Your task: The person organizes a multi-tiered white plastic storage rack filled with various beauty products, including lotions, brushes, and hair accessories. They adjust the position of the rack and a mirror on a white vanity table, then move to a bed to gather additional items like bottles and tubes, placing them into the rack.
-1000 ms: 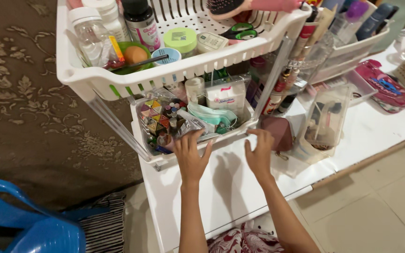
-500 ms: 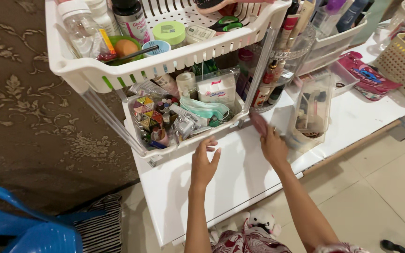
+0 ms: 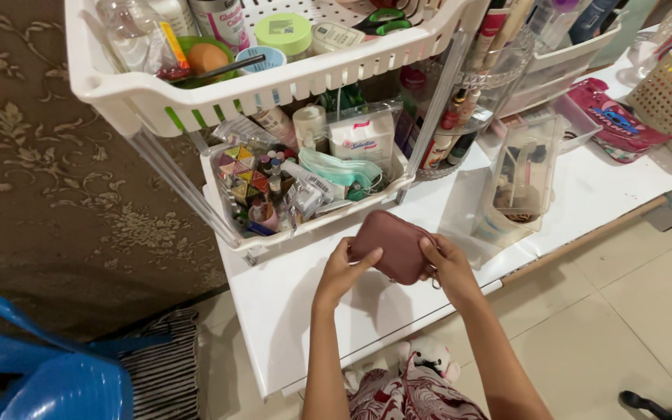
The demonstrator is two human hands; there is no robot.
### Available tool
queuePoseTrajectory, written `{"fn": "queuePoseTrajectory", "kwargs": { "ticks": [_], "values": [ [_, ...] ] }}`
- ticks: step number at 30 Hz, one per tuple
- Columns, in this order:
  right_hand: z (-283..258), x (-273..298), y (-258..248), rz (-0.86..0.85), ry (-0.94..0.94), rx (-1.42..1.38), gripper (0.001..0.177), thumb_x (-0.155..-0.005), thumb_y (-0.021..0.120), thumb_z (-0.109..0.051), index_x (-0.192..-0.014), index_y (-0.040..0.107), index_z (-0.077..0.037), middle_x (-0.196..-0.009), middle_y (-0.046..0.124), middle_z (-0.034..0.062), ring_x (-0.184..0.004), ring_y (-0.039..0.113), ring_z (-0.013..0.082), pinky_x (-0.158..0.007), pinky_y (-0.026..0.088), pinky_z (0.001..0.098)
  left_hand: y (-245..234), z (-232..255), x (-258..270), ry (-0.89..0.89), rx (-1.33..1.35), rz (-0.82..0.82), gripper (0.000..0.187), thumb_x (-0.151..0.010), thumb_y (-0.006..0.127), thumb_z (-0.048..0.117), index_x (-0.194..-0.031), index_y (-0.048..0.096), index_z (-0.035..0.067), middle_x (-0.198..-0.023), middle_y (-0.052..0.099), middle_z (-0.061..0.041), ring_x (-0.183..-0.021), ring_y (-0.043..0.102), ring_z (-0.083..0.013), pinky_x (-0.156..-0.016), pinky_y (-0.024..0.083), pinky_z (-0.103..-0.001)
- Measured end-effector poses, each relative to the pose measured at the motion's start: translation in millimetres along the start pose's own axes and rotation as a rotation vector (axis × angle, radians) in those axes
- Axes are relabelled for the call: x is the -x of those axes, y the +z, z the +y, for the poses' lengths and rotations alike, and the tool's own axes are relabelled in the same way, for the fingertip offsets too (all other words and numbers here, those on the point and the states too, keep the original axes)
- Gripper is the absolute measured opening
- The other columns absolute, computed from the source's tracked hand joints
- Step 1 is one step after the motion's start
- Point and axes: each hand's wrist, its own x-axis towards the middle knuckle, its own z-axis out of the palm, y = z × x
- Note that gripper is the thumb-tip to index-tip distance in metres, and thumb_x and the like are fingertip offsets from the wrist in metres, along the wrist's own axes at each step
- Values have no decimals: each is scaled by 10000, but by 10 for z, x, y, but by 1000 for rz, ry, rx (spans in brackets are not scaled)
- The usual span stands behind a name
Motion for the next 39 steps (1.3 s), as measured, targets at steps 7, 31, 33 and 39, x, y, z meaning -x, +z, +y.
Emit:
{"fn": "queuePoseTrajectory", "kwargs": {
  "ticks": [7, 31, 33, 39],
  "values": [
    [-413, 168, 453, -251, -133, 84, 493, -946, 616, -62, -1418, 494, 11, -1079, 733, 1, -898, 703, 90, -764, 599, 277, 33, 327, 116, 30, 469, 254, 661, -812, 806, 316, -1350, 564, 16, -1150, 719, -100, -939, 731, -217, -704, 622, -354],
    [-79, 27, 811, 11, -595, 175, 572, -948, 700, -66, -1289, 243, -16, -1069, 662, 113, -910, 683, 156, -775, 563, 295, 668, 703, 49, 138, 751, 751, 791, -771, 836, 122, -1366, 314, 117, -1279, 544, -192, -1022, 657, -268, -668, 603, -362],
    [-96, 47, 762, 33, -616, 265, 485, -979, 667, -84, -1260, 280, -2, -1002, 692, 116, -856, 699, 168, -760, 566, 304, 718, 830, 110, 202, 734, 727, 850, -755, 825, 112, -1417, 293, 140, -1301, 539, -193, -1043, 661, -278, -693, 623, -373],
    [-147, 26, 593, 146, -776, 666, 208, -980, 673, -137, -1012, 519, -2, -869, 656, 156, -767, 642, 303, -688, 513, 412, 788, 953, 176, 284, 654, 648, 937, -757, 827, 102, -1541, 319, 174, -1377, 544, -181, -1116, 669, -275, -791, 652, -396]
  ]
}}
